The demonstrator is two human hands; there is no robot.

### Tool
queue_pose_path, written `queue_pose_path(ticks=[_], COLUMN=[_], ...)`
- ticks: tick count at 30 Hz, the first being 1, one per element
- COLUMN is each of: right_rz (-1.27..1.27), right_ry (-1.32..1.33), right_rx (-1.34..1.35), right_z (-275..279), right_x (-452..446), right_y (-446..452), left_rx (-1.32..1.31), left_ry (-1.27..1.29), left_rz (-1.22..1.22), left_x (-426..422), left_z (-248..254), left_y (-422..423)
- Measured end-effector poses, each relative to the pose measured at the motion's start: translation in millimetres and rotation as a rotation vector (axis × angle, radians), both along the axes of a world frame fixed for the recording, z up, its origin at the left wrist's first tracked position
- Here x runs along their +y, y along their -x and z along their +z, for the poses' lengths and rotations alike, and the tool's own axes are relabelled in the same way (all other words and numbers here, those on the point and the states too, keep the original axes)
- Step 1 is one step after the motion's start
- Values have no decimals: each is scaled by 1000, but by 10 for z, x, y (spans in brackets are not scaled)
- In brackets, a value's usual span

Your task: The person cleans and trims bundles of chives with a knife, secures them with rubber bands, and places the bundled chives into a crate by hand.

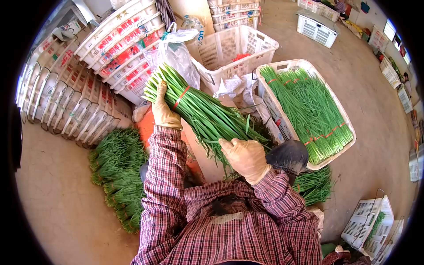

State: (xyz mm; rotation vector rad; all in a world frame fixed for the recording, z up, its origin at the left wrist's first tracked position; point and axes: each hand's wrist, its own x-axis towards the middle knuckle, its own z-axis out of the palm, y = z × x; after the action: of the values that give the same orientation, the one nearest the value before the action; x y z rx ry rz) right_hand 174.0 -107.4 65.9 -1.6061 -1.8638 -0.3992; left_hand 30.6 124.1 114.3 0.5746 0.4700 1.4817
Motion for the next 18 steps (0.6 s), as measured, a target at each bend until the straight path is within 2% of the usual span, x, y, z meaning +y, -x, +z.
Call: queue_pose_path(ticks=[2, 4, 8, 13, 16, 18], right_rz=[-32, -31, 34, 232, 262, 163], right_ry=[-6, 27, -45, 67, 134, 75], right_rx=[-63, 34, 201, 562, 558, 475], right_z=[-88, -326, -278, 26, -17, -36], right_x=[50, 81, 48, -185, -253, -242], right_y=[2, -31, -25, 10, -63, -46], left_rx=[0, -5, -29, -69, -71, -79], left_ry=[-5, -7, 48, 82, 86, 85], left_rz=[11, 21, 19, 20, 2, -7], left_x=[26, 69, 96, 218, 215, 191], left_z=[-10, -52, -80, -192, -176, -158], left_y=[11, 44, 75, 90, 97, 72])
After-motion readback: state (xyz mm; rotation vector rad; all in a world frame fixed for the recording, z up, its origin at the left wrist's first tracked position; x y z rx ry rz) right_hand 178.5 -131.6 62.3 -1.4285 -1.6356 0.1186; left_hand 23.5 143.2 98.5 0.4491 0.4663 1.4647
